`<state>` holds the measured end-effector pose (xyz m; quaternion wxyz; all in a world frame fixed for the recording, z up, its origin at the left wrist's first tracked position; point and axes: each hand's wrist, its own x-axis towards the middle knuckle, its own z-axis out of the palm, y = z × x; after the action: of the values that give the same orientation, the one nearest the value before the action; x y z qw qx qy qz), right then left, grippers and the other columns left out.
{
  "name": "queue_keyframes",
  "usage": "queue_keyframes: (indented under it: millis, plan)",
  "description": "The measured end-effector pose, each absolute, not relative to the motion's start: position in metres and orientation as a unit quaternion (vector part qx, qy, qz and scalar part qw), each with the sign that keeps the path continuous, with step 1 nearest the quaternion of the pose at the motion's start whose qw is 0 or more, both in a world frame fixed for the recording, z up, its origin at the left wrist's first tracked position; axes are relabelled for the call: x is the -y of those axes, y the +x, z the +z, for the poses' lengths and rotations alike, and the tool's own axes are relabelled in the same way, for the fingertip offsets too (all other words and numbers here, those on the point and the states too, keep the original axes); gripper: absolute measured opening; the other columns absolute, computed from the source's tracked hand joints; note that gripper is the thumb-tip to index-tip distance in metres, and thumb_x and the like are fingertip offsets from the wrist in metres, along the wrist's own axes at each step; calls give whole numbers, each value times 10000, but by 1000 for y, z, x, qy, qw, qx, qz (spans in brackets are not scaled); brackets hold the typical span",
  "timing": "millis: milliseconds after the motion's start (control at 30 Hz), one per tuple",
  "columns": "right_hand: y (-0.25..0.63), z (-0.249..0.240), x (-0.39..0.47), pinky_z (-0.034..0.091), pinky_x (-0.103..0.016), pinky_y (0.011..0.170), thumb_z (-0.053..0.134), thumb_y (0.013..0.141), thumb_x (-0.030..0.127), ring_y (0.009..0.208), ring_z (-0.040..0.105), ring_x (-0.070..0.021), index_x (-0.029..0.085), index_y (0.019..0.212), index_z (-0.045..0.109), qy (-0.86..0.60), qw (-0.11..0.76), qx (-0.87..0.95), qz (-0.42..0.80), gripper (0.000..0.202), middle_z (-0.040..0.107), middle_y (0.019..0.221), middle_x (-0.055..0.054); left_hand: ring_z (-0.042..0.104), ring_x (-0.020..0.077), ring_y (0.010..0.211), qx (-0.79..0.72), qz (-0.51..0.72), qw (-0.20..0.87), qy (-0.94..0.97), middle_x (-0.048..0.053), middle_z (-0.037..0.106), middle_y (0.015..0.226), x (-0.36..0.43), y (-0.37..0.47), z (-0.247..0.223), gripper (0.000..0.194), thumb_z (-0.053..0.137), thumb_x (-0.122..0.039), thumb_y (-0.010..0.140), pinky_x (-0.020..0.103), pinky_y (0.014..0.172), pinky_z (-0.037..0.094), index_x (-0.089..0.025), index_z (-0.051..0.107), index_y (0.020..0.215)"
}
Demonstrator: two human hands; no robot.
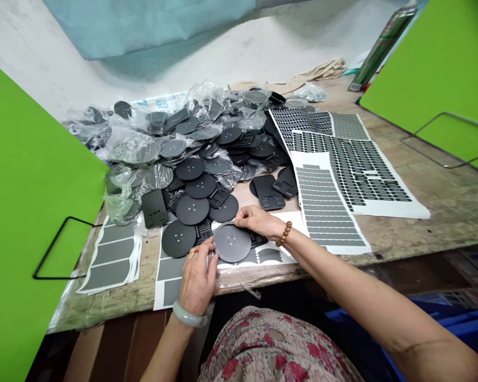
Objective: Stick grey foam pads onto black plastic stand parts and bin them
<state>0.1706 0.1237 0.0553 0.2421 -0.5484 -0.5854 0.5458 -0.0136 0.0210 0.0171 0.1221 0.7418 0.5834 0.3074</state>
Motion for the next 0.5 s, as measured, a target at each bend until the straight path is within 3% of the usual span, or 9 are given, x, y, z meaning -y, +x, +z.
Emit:
queue_keyframes:
  millis: [500]
  plan:
    - [170,56,-120,272,-215,476,555,651,160,508,381,-82,156,578,507,-563,240,596,520,88,466,537,36,572,221,1039,-584,293,131,746,90,626,1165,-20,-14,18,184,438,-225,899,392,889,455,-206,520,1063]
